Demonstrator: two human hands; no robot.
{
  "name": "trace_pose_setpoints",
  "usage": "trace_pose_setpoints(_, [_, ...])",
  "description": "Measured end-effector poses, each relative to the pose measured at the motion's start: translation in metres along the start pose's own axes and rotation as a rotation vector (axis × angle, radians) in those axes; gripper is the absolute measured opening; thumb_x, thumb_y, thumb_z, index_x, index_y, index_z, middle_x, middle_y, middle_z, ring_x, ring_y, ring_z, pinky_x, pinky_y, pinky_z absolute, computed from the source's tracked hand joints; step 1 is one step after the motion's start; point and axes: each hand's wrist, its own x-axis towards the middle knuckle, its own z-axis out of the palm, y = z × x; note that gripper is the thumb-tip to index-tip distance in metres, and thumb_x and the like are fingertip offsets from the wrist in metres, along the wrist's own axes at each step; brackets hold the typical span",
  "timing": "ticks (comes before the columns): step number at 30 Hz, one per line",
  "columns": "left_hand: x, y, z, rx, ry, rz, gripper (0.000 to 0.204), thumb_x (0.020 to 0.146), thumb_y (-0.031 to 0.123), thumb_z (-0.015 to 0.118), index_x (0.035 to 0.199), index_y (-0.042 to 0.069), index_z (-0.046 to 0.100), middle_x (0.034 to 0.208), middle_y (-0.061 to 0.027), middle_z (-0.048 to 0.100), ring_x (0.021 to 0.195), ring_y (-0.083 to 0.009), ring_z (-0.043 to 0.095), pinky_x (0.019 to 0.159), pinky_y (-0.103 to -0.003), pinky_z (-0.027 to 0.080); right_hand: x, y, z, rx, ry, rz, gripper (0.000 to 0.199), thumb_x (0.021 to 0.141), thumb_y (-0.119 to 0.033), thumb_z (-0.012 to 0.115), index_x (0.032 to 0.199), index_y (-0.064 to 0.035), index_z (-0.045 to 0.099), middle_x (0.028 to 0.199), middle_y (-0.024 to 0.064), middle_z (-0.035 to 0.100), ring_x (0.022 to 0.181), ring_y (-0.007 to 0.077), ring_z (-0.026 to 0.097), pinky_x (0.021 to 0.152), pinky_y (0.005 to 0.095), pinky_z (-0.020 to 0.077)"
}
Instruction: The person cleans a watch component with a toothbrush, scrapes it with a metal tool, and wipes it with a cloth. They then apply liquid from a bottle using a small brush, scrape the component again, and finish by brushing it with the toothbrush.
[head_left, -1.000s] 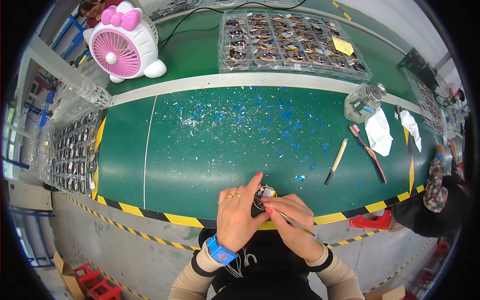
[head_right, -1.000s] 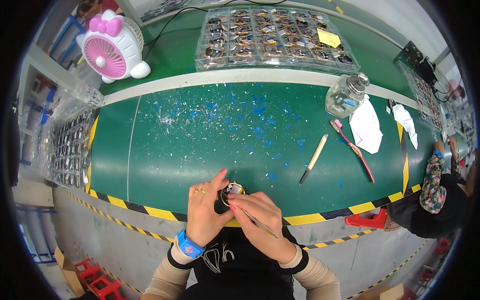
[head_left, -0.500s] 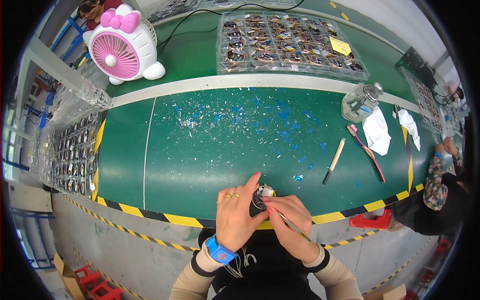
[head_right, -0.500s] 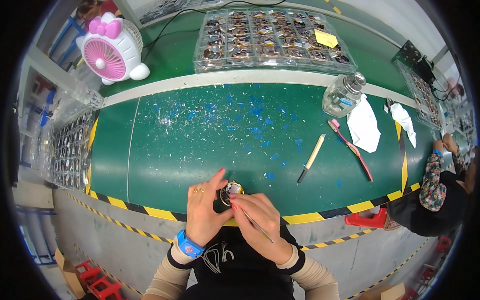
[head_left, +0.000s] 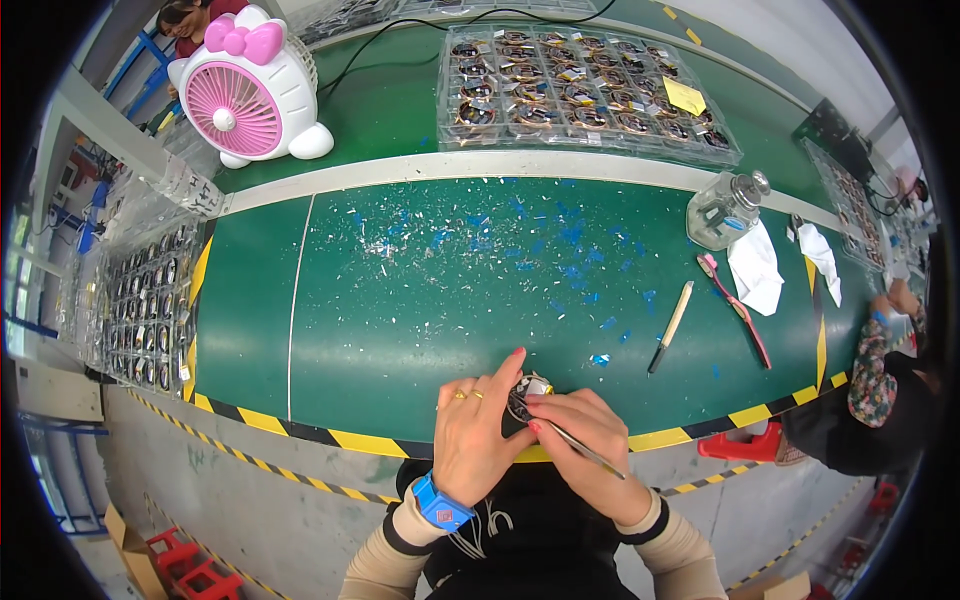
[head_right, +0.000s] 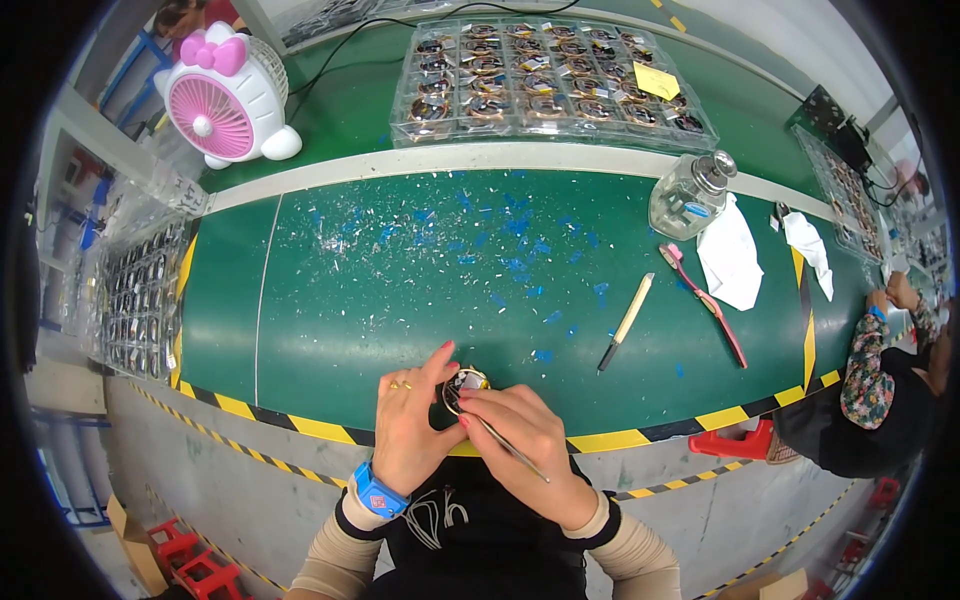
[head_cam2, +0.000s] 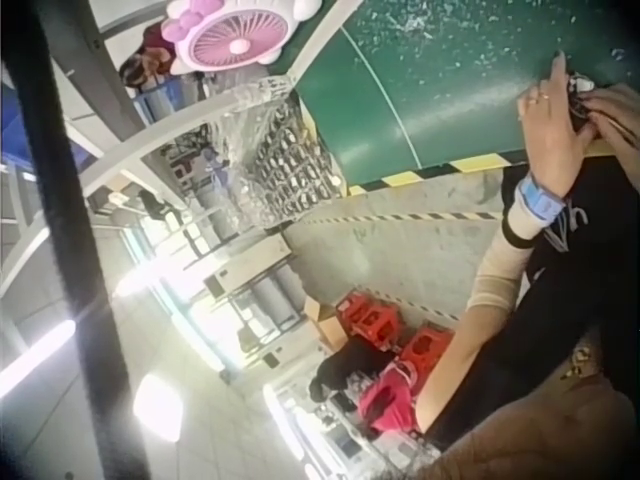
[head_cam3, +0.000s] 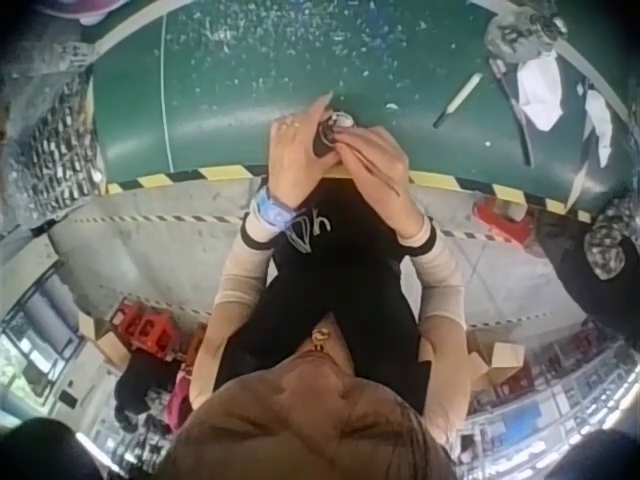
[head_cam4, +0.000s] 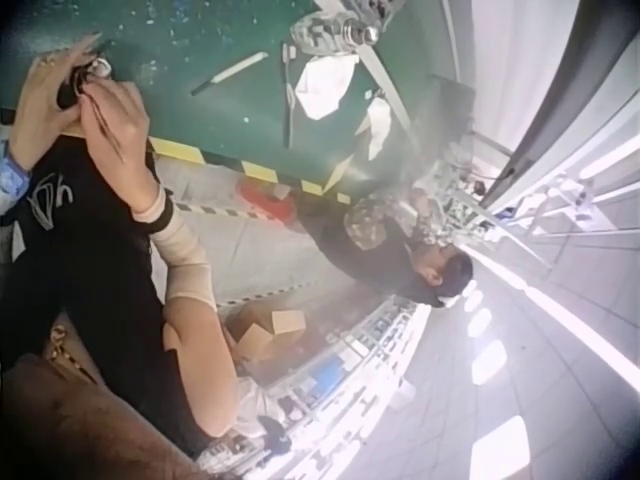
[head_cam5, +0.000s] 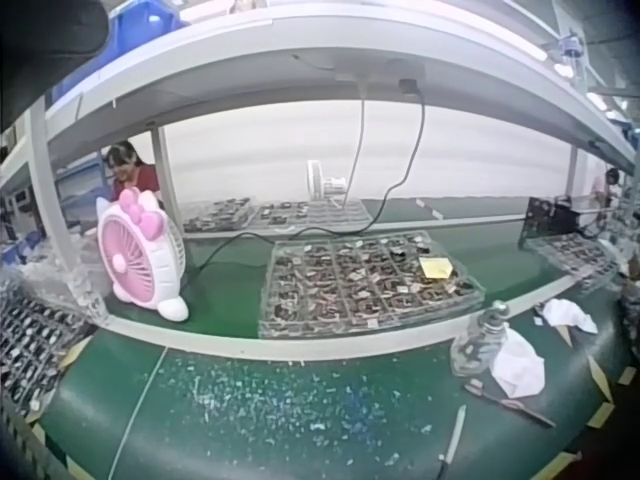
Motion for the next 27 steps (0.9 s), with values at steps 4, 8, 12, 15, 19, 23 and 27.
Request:
trace_pose_setpoints(4, [0.001, -0.001, 0.000, -0.003, -0.013, -0.008, 0.085, 0.066, 0.015, 0.084, 0.141, 0.008, 0.045, 0.103, -0.0087, 0.068, 0.092, -0.0267, 0.061, 0.090, -0.039, 0.039, 0.007, 0.006, -0.011, 0.116, -0.123, 0.056, 0.019, 0.077, 0.007, 0.070, 0.096, 0.0039, 0.069, 0.102, 0.0159, 0.071, 0.081, 0.0278, 0.065, 0.072, 0.0341, 0.0519])
trace_pose_setpoints(8, [0.001, -0.004, 0.001, -0.027, -0.021, 0.008, 0.088, 0.063, 0.013, 0.085, 0.141, 0.009, 0.045, 0.113, -0.0041, 0.068, 0.080, -0.0199, 0.057, 0.089, -0.036, 0.037, 0.007, 0.012, -0.014, 0.120, -0.121, 0.023, 0.021, 0.079, 0.005, 0.070, 0.100, 0.0039, 0.069, 0.103, 0.0163, 0.069, 0.077, 0.0274, 0.064, 0.067, 0.0332, 0.0514])
trace_pose_setpoints(12, [0.004, -0.005, -0.003, -0.062, -0.054, 0.012, 0.089, 0.064, 0.015, 0.086, 0.142, 0.008, 0.044, 0.117, -0.0022, 0.068, 0.079, -0.0190, 0.056, 0.089, -0.035, 0.037, 0.013, 0.010, -0.020, 0.087, -0.142, 0.015, 0.022, 0.079, 0.005, 0.071, 0.101, 0.0038, 0.069, 0.103, 0.0161, 0.069, 0.077, 0.0271, 0.064, 0.067, 0.0333, 0.0510])
trace_pose_setpoints(15, [0.005, -0.005, -0.010, -0.068, -0.096, -0.001, 0.088, 0.067, 0.016, 0.085, 0.143, 0.008, 0.041, 0.118, -0.0045, 0.068, 0.089, -0.0223, 0.060, 0.091, -0.037, 0.038, 0.018, 0.010, -0.022, 0.088, -0.215, 0.008, 0.021, 0.079, 0.005, 0.070, 0.101, 0.0040, 0.069, 0.103, 0.0161, 0.069, 0.077, 0.0272, 0.064, 0.067, 0.0337, 0.0511])
trace_pose_setpoints(19, [0.006, -0.004, -0.009, -0.085, -0.122, 0.001, 0.088, 0.068, 0.017, 0.084, 0.144, 0.007, 0.040, 0.119, -0.0057, 0.068, 0.094, -0.0238, 0.061, 0.092, -0.038, 0.038, 0.019, 0.013, -0.025, 0.065, -0.252, -0.018, 0.023, 0.078, 0.005, 0.070, 0.101, 0.0040, 0.068, 0.104, 0.0168, 0.068, 0.078, 0.0279, 0.064, 0.067, 0.0340, 0.0513])
trace_pose_setpoints(23, [0.005, -0.005, -0.009, -0.085, -0.128, -0.001, 0.088, 0.068, 0.017, 0.084, 0.144, 0.006, 0.040, 0.118, -0.0054, 0.068, 0.095, -0.0235, 0.061, 0.092, -0.038, 0.038, 0.014, 0.020, -0.025, 0.076, -0.283, -0.099, 0.025, 0.077, 0.006, 0.070, 0.102, 0.0043, 0.068, 0.104, 0.0173, 0.068, 0.079, 0.0288, 0.064, 0.067, 0.0346, 0.0517])
trace_pose_setpoints(27, [0.004, -0.008, -0.007, -0.071, -0.119, 0.006, 0.087, 0.069, 0.017, 0.083, 0.144, 0.007, 0.040, 0.118, -0.0051, 0.068, 0.095, -0.0232, 0.061, 0.092, -0.038, 0.038, 0.013, 0.019, -0.022, 0.014, -0.272, -0.188, 0.023, 0.076, 0.007, 0.071, 0.099, 0.0032, 0.070, 0.106, 0.0159, 0.070, 0.078, 0.0292, 0.065, 0.067, 0.0347, 0.0528])
